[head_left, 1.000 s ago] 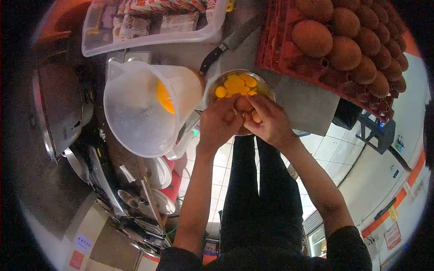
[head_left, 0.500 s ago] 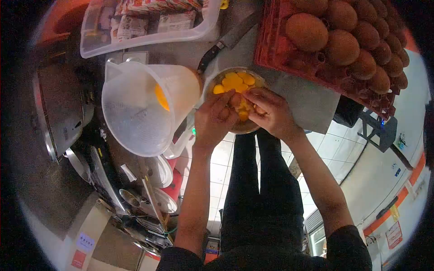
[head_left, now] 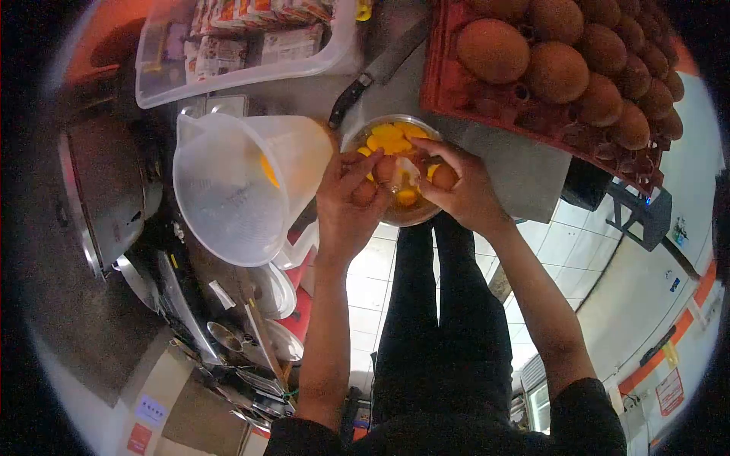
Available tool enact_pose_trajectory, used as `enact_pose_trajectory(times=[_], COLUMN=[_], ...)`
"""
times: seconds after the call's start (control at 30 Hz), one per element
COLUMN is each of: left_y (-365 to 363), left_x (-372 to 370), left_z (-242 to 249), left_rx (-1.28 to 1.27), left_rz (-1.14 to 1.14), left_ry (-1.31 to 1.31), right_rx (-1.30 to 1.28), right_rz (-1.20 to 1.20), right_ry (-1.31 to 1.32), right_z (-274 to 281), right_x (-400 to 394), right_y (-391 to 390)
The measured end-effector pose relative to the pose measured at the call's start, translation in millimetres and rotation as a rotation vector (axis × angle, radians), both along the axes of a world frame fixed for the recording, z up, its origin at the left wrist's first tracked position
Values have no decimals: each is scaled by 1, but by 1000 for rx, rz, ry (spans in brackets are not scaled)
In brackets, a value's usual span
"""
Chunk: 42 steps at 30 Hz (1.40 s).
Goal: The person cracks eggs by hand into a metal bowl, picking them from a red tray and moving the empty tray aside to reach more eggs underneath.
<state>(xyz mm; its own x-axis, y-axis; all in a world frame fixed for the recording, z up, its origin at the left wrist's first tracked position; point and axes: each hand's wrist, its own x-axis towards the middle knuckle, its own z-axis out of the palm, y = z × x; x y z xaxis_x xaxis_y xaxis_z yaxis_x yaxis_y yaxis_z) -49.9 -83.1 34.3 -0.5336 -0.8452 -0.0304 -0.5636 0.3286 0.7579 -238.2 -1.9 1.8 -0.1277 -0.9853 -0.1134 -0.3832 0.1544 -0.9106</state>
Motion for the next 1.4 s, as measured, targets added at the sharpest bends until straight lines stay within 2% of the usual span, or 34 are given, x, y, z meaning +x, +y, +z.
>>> enact_pose_trajectory(times=[0.07, 0.1, 0.17, 0.2, 0.27, 0.3, 0.33, 0.4, 0.5, 0.57, 0.6, 0.63, 0.67, 0.7, 0.73, 0.8, 0.87, 0.93, 1.0, 1.03, 1.07, 1.1, 1.13, 1.17, 1.2, 1.23, 1.27, 1.33, 1.37, 1.4], left_y=[5, 7, 15, 19, 30, 38, 45, 53, 79, 99, 107, 110, 111, 113, 112, 104, 103, 85, 66, 59, 54, 50, 44, 38, 34, 32, 29, 23, 20, 18], left_x=[1, -1, -9, -16, -32, -39, -45, -79, -143, -190, -209, -218, -227, -230, -225, -197, -153, -109, -73, -57, -44, -33, -26, -22, -17, -10, -7, -7, -10, -14], left_z=[-6, -7, -5, 0, 12, 6, 4, 18, 23, 25, 25, 29, 35, 38, 39, 39, 1, -8, -6, -9, -14, -17, -15, -12, -11, -16, -16, -12, -8, -3], left_rx=[255, 253, 358, 360, 622, 551, 564, 586, 556, 577, 614, 611, 666, 723, 726, 720, 799, 845, 1026, 1010, 1152, 1283, 1270, 1275, 1279, 1139, 1130, 1361, 1355, 1330], left_rz=[63, 55, 81, 67, 138, 132, 101, -97, -325, -469, -509, -519, -509, -495, -500, -336, -161, -39, 112, 139, 252, 365, 388, 394, 400, 349, 364, 412, 423, 454], left_ry=[107, 109, 141, 146, 184, 154, 176, 60, 166, 281, 354, 357, 367, 373, 366, 205, 281, 252, 332, 324, 524, 737, 741, 801, 865, 769, 775, 874, 884, 854], right_rx=[200, 197, 302, 300, 293, 289, 292, 273, 342, -10, -70, -197, -100, 99, 237, 312, 359, 218, 275, 243, 182, 428, 468, 303, 455, 341, 344, 105, 106, -49], right_rz=[-66, -73, -117, -130, -182, -204, -222, -254, -316, -568, -777, -772, -917, -926, -1084, -1229, -1134, -1085, -1090, -944, -853, -734, -622, -563, -446, -262, -246, -189, -175, -164], right_ry=[-262, -260, -454, -448, -734, -718, -799, -924, -739, -1060, -971, -1013, -904, -667, -465, -249, -431, -631, -817, -1024, -1089, -532, -441, -1012, -615, -544, -546, -182, -182, -62], right_z=[7, 8, 6, 1, -8, -3, 5, 25, 29, 27, 24, 9, 15, 24, 26, 4, -12, 3, 8, -2, -8, 2, 14, 30, 26, 34, 43, 59, 68, 76], right_x=[-4, -7, -15, -20, -30, -35, -43, -66, -107, -132, -144, -168, -187, -212, -225, -251, -270, -232, -188, -170, -142, -116, -90, -69, -49, -34, -20, 5, 12, 18], right_y=[4, 7, 20, 29, 49, 56, 65, 90, 153, 195, 212, 230, 239, 236, 234, 255, 280, 249, 219, 211, 194, 171, 145, 117, 99, 79, 63, 34, 23, 14])
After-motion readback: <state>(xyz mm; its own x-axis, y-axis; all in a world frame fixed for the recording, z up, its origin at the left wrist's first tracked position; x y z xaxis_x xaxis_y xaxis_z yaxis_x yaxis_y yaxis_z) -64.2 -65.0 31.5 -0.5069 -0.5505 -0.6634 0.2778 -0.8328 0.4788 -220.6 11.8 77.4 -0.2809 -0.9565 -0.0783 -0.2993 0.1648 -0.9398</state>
